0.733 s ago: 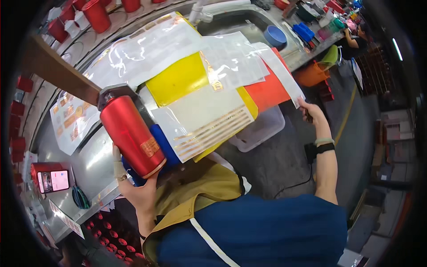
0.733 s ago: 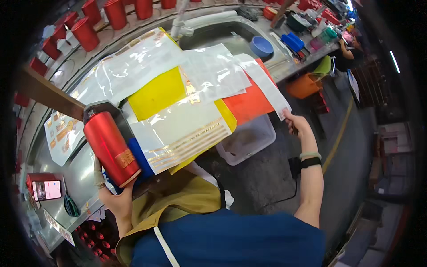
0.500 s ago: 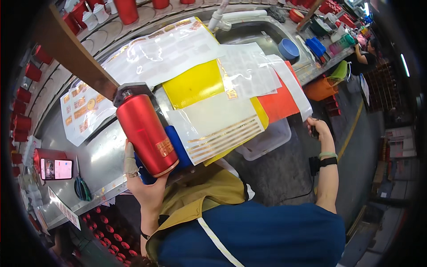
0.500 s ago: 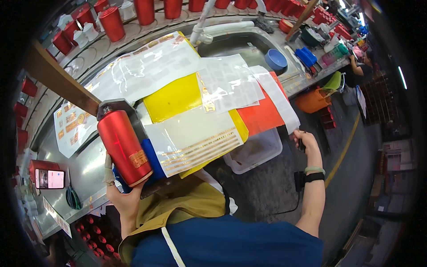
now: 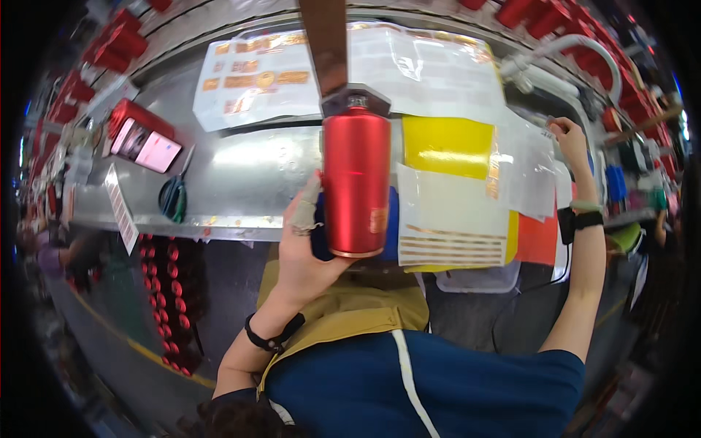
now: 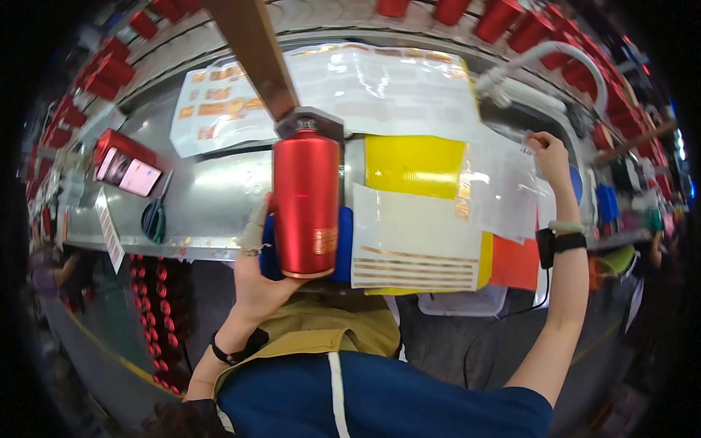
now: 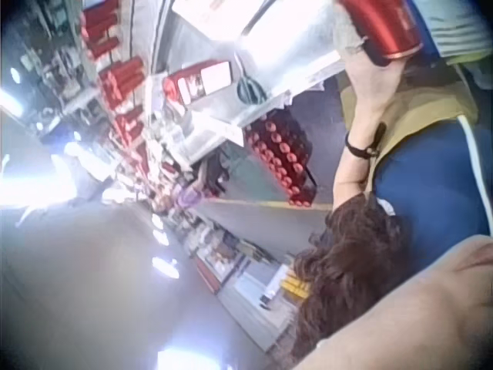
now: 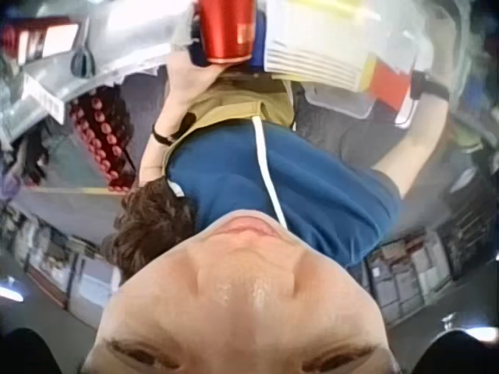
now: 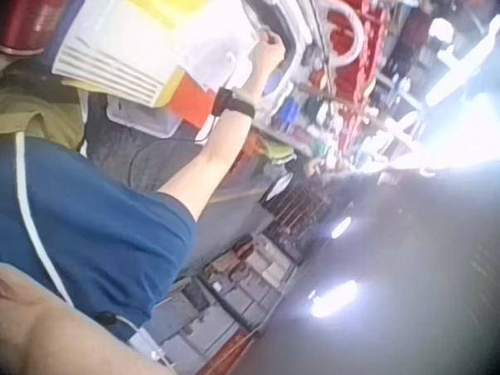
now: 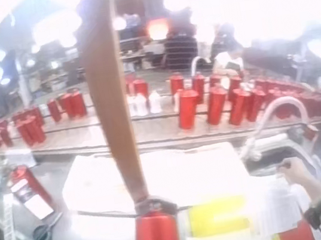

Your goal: The recorder is applying decorative gold-colored labels to red metallic containers on an assembly line.

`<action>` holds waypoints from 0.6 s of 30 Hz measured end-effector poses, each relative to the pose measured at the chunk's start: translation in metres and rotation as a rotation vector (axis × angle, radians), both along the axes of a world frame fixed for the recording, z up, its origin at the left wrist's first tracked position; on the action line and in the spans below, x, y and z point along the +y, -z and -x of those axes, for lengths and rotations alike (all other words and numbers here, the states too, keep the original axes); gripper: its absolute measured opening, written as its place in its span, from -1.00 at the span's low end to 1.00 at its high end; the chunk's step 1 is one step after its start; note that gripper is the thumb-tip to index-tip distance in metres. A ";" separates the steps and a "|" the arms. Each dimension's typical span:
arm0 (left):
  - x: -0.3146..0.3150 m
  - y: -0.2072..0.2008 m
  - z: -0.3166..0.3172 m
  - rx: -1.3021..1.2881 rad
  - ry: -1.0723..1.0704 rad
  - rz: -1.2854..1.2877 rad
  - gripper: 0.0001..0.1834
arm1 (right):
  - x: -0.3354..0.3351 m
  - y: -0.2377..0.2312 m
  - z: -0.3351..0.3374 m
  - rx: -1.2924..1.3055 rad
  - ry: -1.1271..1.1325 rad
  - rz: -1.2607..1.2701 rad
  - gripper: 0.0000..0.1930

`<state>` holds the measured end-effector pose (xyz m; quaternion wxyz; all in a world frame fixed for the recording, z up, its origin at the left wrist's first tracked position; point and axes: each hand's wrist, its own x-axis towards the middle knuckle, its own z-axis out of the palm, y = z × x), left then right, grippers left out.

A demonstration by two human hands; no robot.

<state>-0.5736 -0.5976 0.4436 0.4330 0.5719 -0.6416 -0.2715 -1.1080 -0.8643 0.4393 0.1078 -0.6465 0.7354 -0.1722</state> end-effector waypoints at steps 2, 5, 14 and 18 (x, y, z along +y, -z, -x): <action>-0.003 0.003 -0.003 0.008 0.019 -0.040 0.28 | -0.058 0.039 0.018 0.035 -0.017 -0.093 -0.72; 0.002 0.010 -0.003 0.111 -0.034 -0.062 0.23 | -0.101 0.084 0.026 0.166 -0.069 -0.183 -0.78; -0.002 0.002 -0.007 0.090 -0.033 -0.019 0.12 | -0.066 0.043 -0.024 0.357 0.018 -0.060 -0.78; -0.005 0.005 -0.007 0.173 0.015 -0.107 0.14 | -0.005 -0.022 -0.111 0.106 -0.369 0.222 -0.88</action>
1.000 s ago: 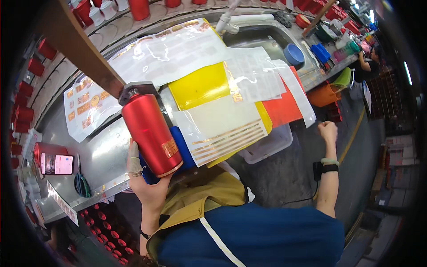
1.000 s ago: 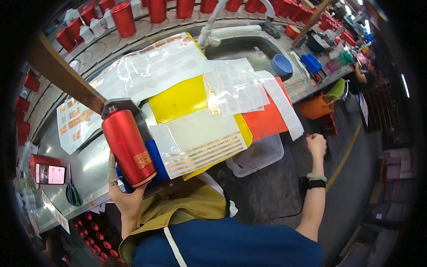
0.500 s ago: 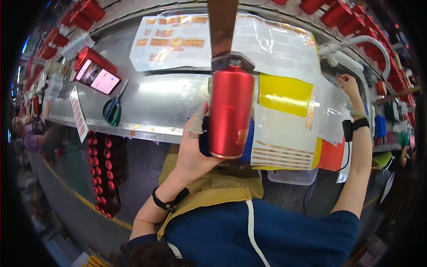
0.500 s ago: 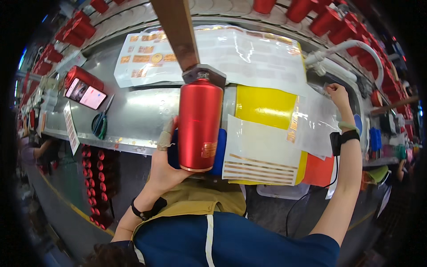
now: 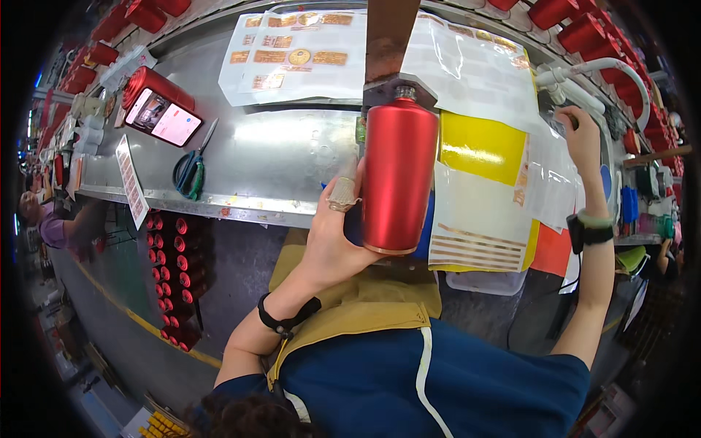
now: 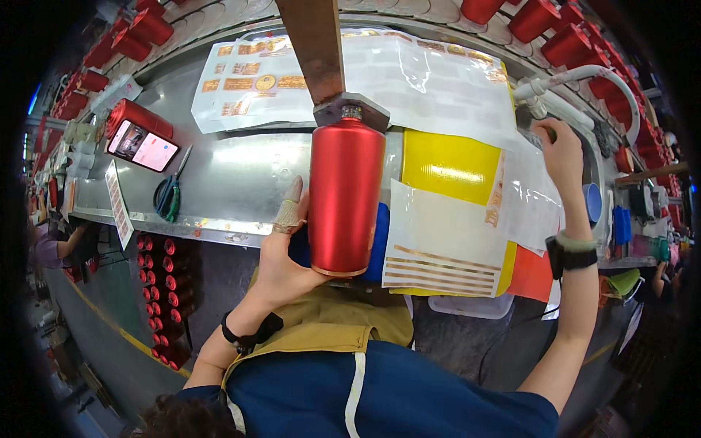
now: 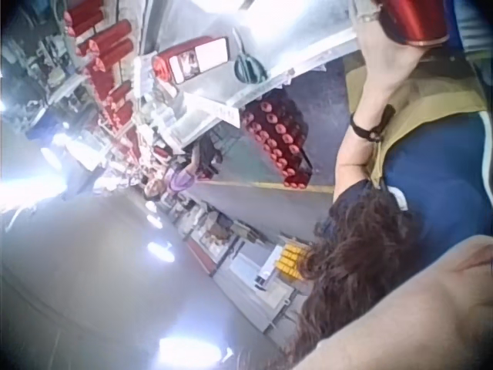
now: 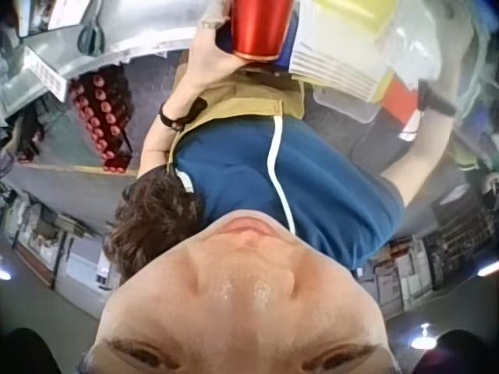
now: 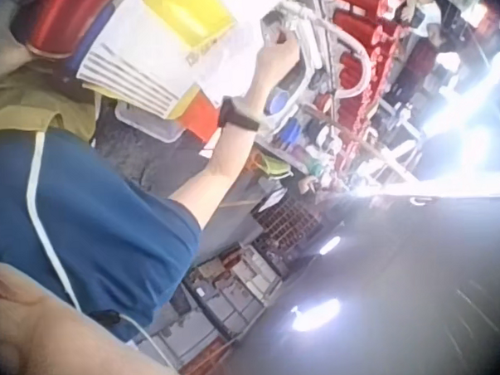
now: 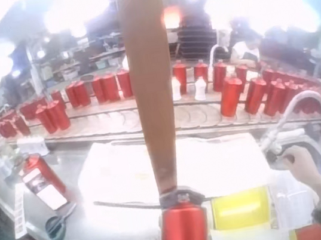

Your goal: The recorder is applying decorative gold-colored labels to red metallic containers on an assembly line.

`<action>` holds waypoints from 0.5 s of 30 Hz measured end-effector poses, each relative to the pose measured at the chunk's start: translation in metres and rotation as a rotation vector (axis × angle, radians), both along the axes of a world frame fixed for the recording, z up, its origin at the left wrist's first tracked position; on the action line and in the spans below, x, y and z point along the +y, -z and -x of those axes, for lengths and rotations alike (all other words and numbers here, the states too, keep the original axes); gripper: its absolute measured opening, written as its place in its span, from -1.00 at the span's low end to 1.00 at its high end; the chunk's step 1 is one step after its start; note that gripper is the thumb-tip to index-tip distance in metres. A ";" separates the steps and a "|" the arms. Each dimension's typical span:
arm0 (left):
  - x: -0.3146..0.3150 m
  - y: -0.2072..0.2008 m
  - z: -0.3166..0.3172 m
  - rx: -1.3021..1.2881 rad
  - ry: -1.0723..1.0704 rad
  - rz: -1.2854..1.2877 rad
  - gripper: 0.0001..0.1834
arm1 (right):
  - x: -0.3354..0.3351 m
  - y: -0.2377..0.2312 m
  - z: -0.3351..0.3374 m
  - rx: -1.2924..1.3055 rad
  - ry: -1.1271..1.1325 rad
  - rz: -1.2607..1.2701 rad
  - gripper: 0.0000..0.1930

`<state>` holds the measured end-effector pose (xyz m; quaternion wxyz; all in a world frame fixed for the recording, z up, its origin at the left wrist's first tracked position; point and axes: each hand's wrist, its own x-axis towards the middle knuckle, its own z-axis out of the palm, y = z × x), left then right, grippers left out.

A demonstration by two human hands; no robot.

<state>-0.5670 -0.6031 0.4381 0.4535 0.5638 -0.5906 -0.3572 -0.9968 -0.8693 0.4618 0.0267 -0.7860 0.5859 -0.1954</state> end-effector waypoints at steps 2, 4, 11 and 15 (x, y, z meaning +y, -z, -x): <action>-0.002 0.004 -0.003 -0.045 0.055 -0.026 0.19 | 0.052 -0.034 -0.061 -0.167 -0.069 -0.055 -0.87; -0.006 -0.005 -0.008 -0.095 0.131 -0.030 0.29 | 0.093 -0.052 -0.110 -0.228 -0.154 -0.081 -0.85; -0.028 -0.016 -0.025 0.270 0.239 -0.086 0.30 | 0.170 -0.086 -0.220 -0.566 -0.419 -0.367 -0.72; -0.047 -0.032 -0.007 0.423 0.128 -0.135 0.03 | 0.166 -0.064 -0.244 -0.605 -0.449 -0.354 -0.70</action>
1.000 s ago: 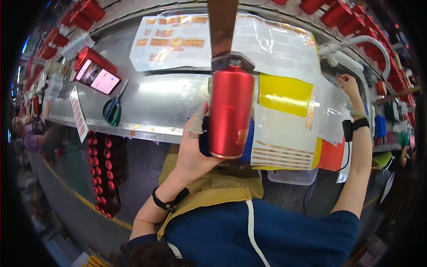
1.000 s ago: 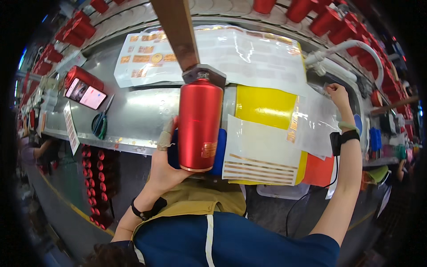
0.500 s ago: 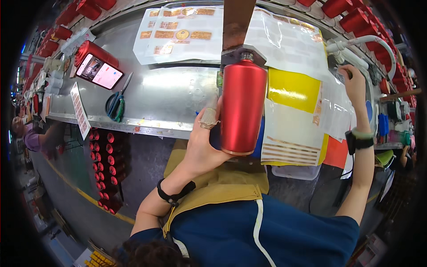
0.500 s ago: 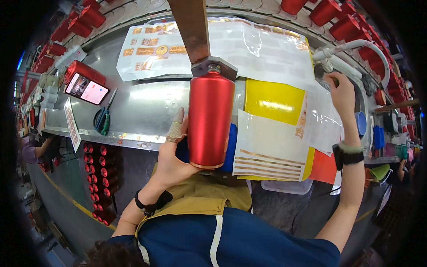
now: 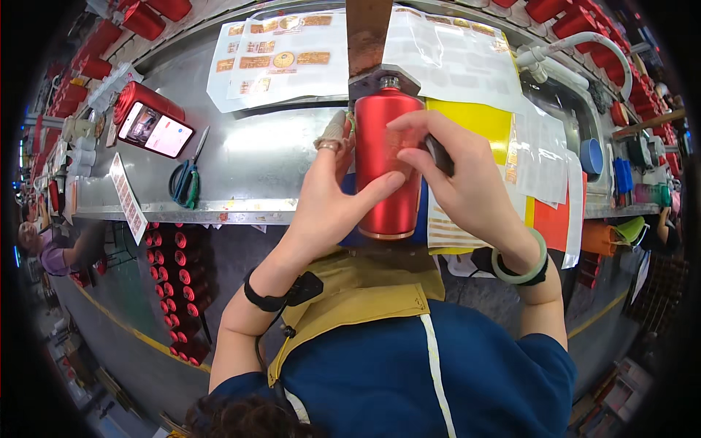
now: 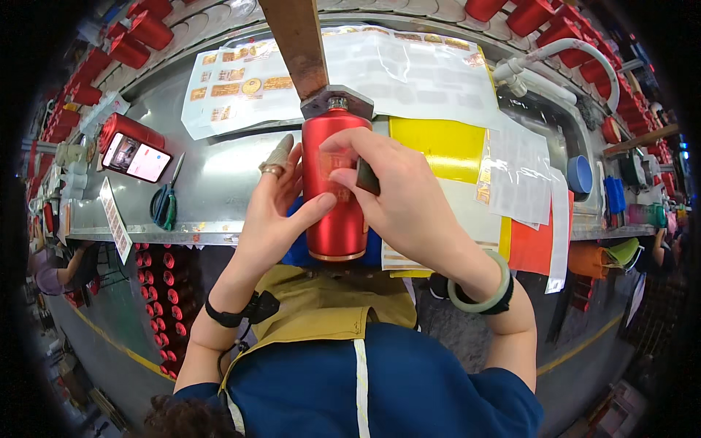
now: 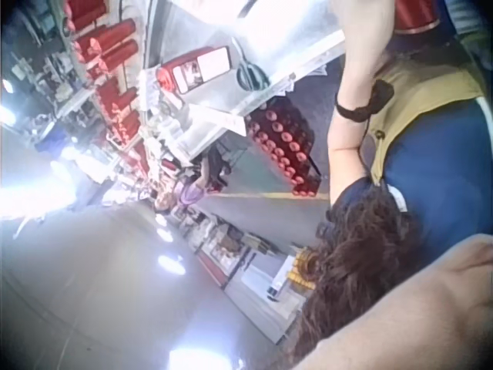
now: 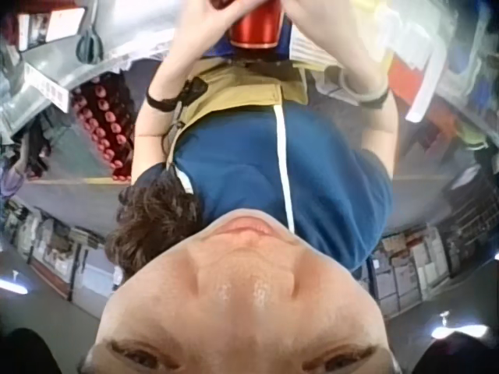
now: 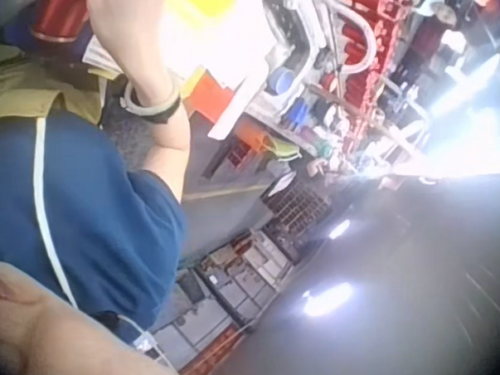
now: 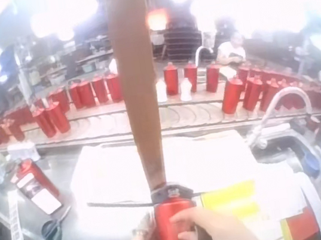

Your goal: The recorder is applying decorative gold-colored labels to red metallic containers on an assembly line.

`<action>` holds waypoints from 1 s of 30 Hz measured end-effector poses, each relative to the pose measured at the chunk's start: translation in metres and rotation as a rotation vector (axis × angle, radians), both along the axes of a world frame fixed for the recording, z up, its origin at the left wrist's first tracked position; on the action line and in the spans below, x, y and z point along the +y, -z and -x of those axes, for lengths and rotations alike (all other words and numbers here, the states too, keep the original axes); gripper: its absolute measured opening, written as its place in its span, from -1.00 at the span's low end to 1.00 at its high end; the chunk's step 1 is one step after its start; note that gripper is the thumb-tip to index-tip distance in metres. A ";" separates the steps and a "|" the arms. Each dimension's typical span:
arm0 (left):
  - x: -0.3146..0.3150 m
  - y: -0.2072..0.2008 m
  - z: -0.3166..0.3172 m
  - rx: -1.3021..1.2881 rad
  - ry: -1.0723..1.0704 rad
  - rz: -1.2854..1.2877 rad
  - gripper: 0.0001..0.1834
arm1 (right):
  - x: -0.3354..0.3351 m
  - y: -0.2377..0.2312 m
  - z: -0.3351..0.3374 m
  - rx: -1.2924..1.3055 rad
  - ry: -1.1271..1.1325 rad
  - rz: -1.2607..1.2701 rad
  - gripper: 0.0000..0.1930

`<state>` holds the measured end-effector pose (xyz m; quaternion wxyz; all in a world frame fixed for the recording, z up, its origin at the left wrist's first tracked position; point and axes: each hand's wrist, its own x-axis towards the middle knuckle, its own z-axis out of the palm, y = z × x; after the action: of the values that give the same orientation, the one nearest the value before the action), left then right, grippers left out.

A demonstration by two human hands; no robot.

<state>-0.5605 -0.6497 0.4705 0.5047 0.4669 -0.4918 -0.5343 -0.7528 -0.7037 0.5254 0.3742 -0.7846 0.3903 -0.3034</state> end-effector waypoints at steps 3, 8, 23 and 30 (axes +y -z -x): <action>-0.009 -0.001 0.007 0.008 0.049 -0.121 -0.07 | -0.006 0.014 -0.009 0.014 0.048 0.187 -0.70; -0.006 0.000 0.010 0.107 0.014 -0.173 -0.07 | -0.018 0.025 -0.010 -0.066 0.259 0.035 -0.67; -0.003 0.001 0.012 0.138 -0.001 -0.186 -0.13 | -0.017 0.047 -0.013 -0.451 0.324 -0.470 -0.55; -0.007 -0.003 0.018 0.148 -0.039 -0.200 -0.18 | -0.020 0.048 -0.014 -0.341 0.353 -0.410 -0.46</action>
<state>-0.5782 -0.6566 0.4730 0.5007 0.4837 -0.3883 -0.6038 -0.7390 -0.7233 0.4769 0.5261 -0.5510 0.5049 -0.4057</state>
